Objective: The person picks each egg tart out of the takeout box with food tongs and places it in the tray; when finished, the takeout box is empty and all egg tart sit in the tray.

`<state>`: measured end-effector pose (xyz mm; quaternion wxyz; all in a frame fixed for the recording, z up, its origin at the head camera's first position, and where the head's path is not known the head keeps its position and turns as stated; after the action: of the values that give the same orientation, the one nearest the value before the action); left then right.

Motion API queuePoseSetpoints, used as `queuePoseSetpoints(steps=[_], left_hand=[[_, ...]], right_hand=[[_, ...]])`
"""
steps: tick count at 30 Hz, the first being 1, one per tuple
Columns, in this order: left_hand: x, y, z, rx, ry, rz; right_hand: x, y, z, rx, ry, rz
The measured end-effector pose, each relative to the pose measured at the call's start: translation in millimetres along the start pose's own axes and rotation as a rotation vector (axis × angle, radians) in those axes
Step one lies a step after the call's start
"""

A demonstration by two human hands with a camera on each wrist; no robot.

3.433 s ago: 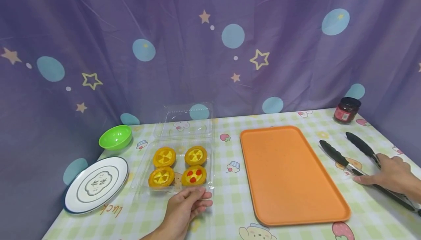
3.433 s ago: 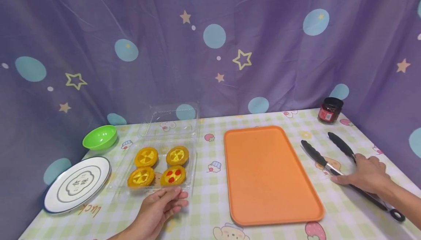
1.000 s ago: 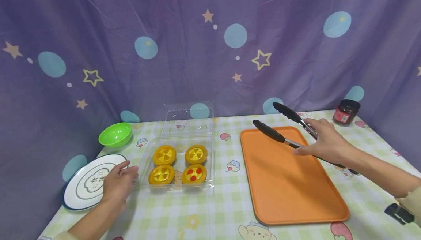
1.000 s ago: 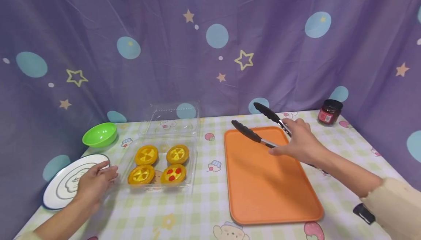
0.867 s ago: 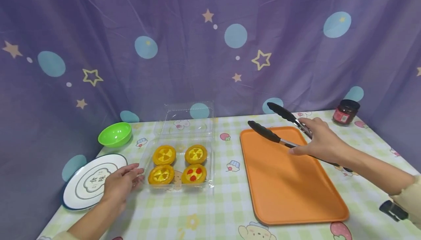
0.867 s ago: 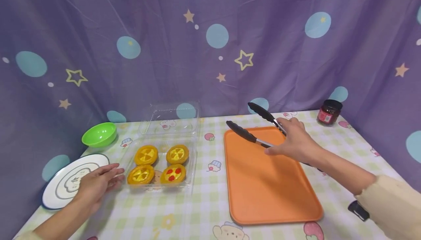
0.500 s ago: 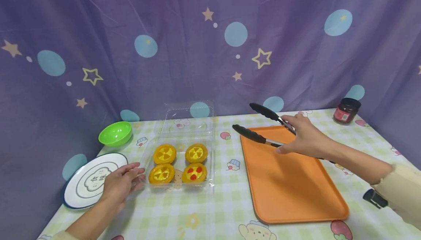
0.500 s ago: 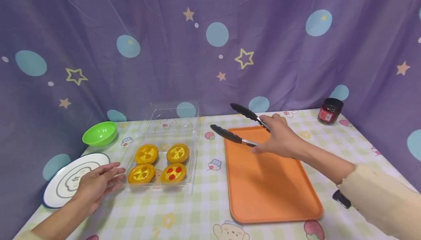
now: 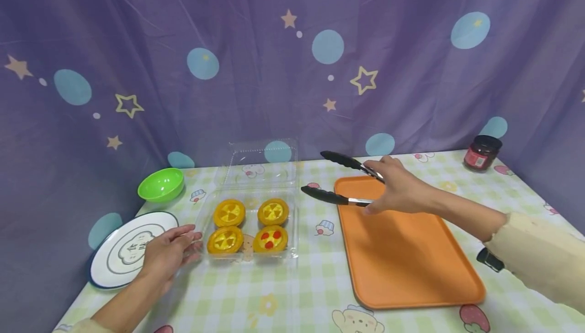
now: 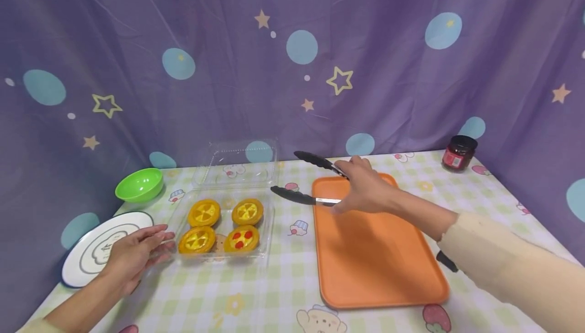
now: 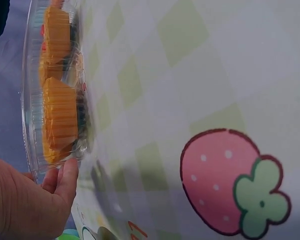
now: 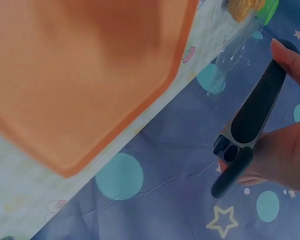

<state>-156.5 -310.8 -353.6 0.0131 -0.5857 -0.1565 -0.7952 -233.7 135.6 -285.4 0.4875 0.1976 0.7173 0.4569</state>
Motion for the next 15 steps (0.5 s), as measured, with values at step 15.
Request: queuePoseSetpoints(steps=[15], left_hand=[[0.7,-0.3,-1.7,0.019,0.003,-0.048]], right_hand=[[-23,-19,-27.7,-0.037,0.156,0.127]])
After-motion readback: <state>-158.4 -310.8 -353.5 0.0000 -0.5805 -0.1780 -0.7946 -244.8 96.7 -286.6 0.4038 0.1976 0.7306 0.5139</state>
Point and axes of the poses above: each hand's wrist, its own z-axis away from the middle knuckle, its own y-axis out of the back of the hand, x = y × z, the point moved 2 cm from there along -z, towards the middle knuckle, and after that the axes turned 2 degrees about -x, right-handed, at the moved point
